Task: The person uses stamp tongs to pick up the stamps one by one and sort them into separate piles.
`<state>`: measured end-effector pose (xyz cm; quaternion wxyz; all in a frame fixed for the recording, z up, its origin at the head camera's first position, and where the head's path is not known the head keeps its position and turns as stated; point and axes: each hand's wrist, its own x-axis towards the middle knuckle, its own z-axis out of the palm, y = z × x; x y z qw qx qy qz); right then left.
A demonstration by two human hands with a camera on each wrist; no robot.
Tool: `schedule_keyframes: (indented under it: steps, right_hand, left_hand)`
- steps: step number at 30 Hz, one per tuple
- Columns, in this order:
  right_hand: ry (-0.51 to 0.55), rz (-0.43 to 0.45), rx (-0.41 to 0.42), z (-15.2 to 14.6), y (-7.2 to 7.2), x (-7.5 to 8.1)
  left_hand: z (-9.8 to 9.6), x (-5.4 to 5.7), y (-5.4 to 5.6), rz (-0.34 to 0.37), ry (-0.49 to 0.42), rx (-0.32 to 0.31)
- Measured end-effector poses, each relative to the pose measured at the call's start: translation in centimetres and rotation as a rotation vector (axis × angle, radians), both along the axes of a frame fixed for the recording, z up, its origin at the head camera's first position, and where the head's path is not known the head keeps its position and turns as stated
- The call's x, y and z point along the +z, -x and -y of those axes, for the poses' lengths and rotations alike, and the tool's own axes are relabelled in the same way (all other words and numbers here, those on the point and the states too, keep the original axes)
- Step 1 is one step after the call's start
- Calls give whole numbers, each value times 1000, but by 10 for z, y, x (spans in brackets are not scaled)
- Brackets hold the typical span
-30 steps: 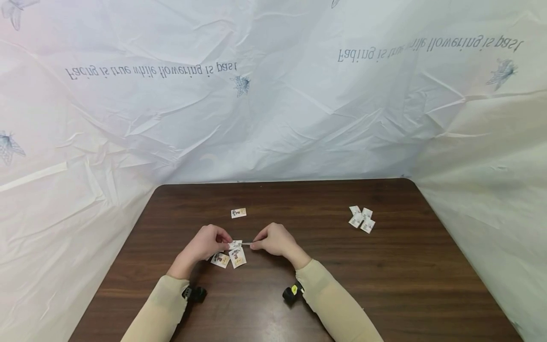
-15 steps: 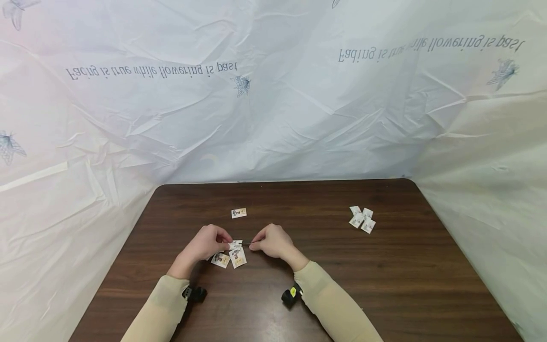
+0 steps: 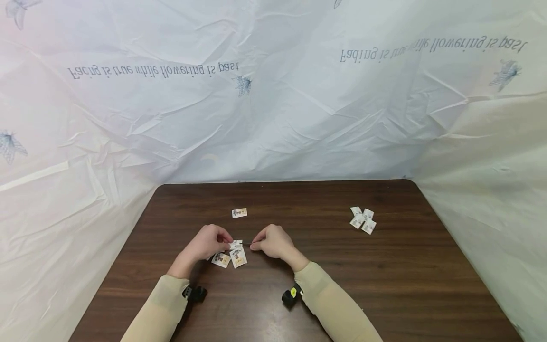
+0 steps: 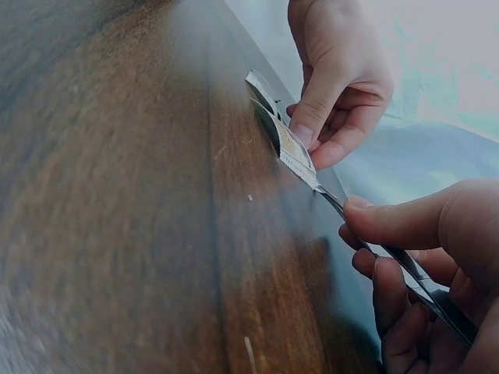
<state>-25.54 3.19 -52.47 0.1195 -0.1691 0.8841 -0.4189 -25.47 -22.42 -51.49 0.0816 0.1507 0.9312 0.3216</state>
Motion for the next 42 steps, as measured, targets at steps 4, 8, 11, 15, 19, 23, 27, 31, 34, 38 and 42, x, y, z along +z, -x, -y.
schedule_keyframes:
  steps: [4,8,11,15,19,23,27,31,34,38,42]
  right_hand:
    - [8,4,-5,-1,1,0]
    - [7,3,-7,-1,1,-1]
    - [13,-1,-4,-1,2,-2]
    - [36,8,0,-2,2,-1]
    - [68,27,-11,-3,3,0]
    - [88,41,-23,-4,2,3]
    - [96,45,-23,-3,2,5]
    - [107,38,-24,-2,1,5]
    - [118,37,-21,-2,0,5]
    - [132,29,-18,-1,1,3]
    - [130,4,-23,0,2,1]
  left_hand:
    - [0,1,1,-16,11,-7]
    - [1,2,0,-22,11,-8]
    - [1,3,-1,-20,5,-5]
    - [1,4,-2,-13,-10,6]
    - [1,7,-3,-9,-24,23]
    - [2,8,-3,-14,-21,38]
    - [3,10,-3,-13,-23,46]
    - [4,10,-2,-9,-36,42]
    - [5,10,-2,-14,-42,36]
    - [6,10,-2,-19,-46,31]
    - [7,9,-1,-19,-55,29]
